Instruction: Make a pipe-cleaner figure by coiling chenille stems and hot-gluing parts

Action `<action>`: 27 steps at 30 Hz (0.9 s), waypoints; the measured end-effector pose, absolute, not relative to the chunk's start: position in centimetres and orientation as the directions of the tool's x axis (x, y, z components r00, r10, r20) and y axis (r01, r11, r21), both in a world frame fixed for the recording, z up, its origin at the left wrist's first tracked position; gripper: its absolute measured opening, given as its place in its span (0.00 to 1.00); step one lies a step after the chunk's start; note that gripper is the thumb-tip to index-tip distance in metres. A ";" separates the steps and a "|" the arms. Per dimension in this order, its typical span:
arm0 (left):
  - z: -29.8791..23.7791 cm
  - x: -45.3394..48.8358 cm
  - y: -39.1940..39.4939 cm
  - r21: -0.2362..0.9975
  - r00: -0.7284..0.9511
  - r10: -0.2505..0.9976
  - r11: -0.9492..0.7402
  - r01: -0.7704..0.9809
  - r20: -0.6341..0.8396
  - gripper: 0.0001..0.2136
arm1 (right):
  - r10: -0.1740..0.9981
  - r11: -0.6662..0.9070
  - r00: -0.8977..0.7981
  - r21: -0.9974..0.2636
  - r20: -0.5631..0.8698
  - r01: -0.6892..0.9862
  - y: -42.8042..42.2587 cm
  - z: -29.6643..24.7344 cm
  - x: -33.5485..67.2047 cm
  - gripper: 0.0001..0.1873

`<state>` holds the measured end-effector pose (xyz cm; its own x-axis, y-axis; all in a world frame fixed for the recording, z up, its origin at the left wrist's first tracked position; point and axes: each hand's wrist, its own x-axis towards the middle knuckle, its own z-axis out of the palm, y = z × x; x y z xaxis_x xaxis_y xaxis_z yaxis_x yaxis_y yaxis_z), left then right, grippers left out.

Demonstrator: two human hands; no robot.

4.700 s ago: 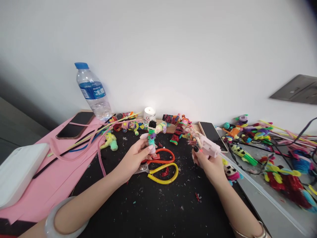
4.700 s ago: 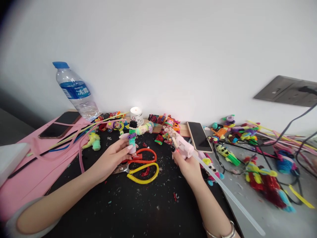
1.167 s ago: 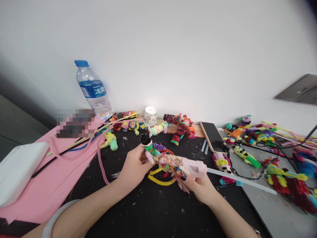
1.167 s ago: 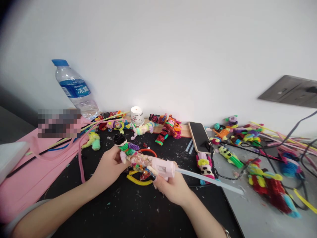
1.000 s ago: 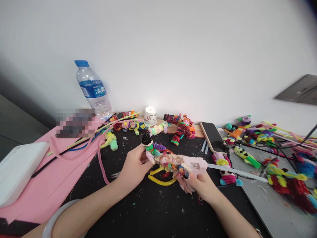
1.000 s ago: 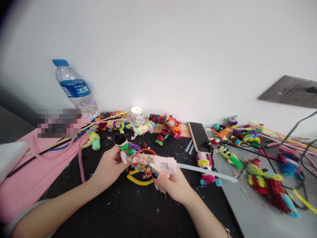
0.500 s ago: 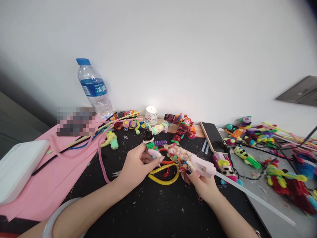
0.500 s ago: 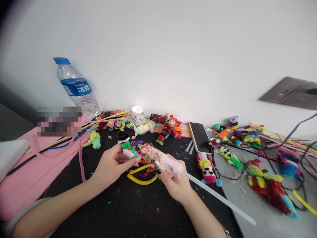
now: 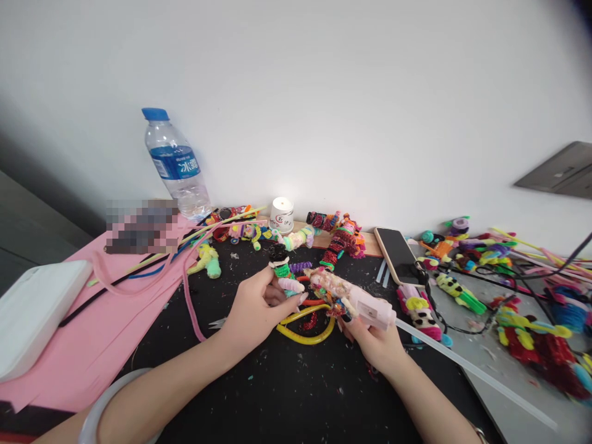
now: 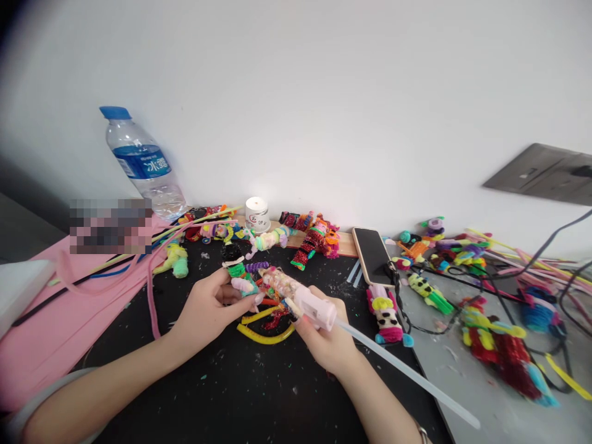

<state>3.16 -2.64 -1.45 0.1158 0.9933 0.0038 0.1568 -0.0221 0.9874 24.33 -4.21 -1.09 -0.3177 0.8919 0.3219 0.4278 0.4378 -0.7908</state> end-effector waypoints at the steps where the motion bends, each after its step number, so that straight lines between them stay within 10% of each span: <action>1: -1.5 3.2 -2.7 0.988 0.117 0.993 -0.022 0.156 0.003 0.12 | 0.890 0.442 -0.319 -0.787 0.325 0.431 -4.2 -1.0 24.3 0.16; 21: -1.6 3.0 -2.5 0.985 0.103 0.995 -0.002 0.171 -0.016 0.12 | 0.901 0.432 -0.268 -0.666 0.341 0.609 -4.4 -0.5 24.2 0.08; 27: -1.2 2.9 -2.1 0.993 0.064 0.996 0.049 0.106 -0.056 0.12 | 0.939 0.254 -0.014 -0.665 0.345 0.703 -4.2 -0.1 23.9 0.09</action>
<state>2.92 -2.12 -1.17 0.0643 0.9964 -0.0559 0.1062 0.0489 0.9931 23.95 -4.20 -0.15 -0.0136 0.9385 0.3449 0.7025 0.2544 -0.6646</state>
